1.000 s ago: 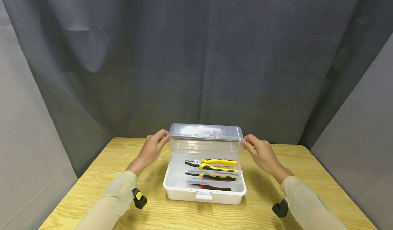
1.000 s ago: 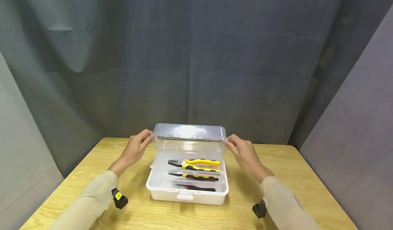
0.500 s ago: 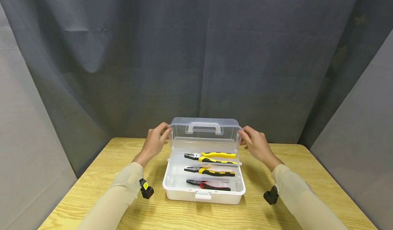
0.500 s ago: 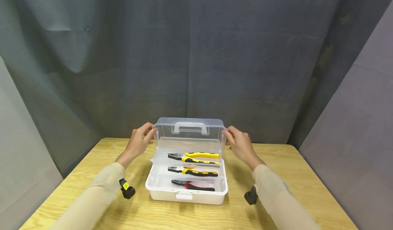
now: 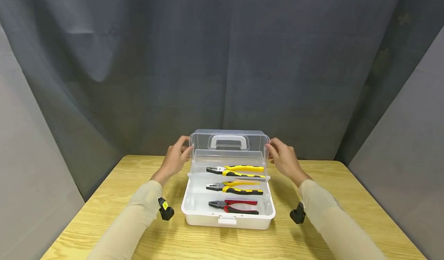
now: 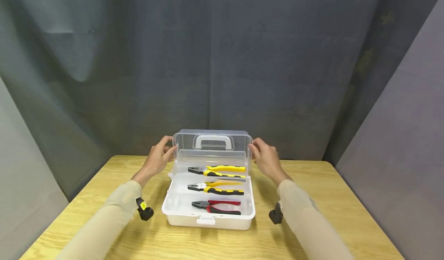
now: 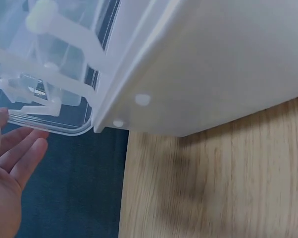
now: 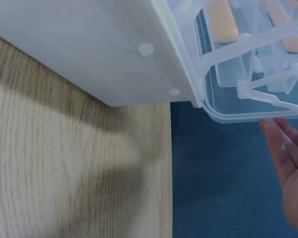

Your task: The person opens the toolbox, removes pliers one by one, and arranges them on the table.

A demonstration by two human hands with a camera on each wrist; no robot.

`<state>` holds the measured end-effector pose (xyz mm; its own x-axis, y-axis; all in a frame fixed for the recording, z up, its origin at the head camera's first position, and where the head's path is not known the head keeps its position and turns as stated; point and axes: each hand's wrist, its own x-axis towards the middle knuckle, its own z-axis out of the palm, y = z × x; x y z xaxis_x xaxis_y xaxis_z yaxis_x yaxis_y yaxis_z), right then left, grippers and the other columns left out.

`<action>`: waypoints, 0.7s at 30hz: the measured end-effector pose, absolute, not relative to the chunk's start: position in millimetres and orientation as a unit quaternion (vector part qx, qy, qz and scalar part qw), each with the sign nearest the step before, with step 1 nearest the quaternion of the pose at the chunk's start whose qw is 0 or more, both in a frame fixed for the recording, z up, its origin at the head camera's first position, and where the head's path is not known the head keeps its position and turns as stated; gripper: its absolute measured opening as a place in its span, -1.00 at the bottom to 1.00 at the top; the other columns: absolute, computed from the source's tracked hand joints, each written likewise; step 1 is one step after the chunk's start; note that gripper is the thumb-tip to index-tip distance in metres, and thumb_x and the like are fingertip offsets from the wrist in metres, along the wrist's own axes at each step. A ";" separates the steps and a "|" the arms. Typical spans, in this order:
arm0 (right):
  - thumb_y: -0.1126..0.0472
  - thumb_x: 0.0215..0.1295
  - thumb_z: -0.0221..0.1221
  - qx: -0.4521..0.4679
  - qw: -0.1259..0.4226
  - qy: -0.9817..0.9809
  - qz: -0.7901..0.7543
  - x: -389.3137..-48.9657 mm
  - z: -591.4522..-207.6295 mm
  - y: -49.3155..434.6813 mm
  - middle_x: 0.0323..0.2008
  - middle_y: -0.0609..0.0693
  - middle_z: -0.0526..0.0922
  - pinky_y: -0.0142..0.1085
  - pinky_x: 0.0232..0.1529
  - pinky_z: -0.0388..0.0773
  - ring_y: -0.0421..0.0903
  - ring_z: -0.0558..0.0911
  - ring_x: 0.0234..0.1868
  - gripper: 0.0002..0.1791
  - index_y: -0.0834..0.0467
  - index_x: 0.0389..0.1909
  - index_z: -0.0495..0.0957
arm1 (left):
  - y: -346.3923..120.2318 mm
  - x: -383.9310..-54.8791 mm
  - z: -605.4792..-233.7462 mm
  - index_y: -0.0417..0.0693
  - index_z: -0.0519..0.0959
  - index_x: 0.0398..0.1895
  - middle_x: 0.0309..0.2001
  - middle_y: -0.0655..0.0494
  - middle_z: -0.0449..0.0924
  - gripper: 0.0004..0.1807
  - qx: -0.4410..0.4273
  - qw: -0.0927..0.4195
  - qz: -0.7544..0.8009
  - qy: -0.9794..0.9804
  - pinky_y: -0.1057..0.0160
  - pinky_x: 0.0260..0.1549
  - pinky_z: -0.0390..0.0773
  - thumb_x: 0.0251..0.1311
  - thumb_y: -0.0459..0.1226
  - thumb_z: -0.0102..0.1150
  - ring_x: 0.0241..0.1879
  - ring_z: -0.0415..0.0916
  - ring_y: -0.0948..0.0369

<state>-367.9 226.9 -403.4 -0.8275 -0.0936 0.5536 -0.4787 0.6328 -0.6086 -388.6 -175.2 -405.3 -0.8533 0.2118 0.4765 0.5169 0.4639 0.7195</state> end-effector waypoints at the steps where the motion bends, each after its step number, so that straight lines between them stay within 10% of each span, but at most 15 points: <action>1: 0.15 0.60 0.13 0.164 0.243 -0.869 0.398 -369.0 -403.9 226.3 -0.38 0.08 0.69 -0.24 -0.44 0.68 0.13 0.73 -0.38 -0.84 0.18 -0.08 0.56 | -175.2 -389.6 -405.8 -0.11 0.42 0.32 -0.05 -0.32 0.70 -0.65 -0.214 0.160 -0.473 -0.840 0.03 -0.22 0.71 0.55 -0.34 0.09 -0.18 0.73 -0.19; 21: 0.38 0.50 0.14 0.107 0.158 -0.880 0.435 -388.1 -421.2 217.7 0.11 0.30 0.65 -0.16 -0.17 0.69 0.08 0.73 -0.15 -0.52 0.33 0.40 0.43 | -189.3 -404.0 -431.6 -0.01 -0.04 0.69 0.44 -0.27 0.33 -0.09 -0.212 -0.001 -0.455 -0.865 0.09 -0.07 0.62 0.36 -0.61 0.05 0.06 0.64 -0.12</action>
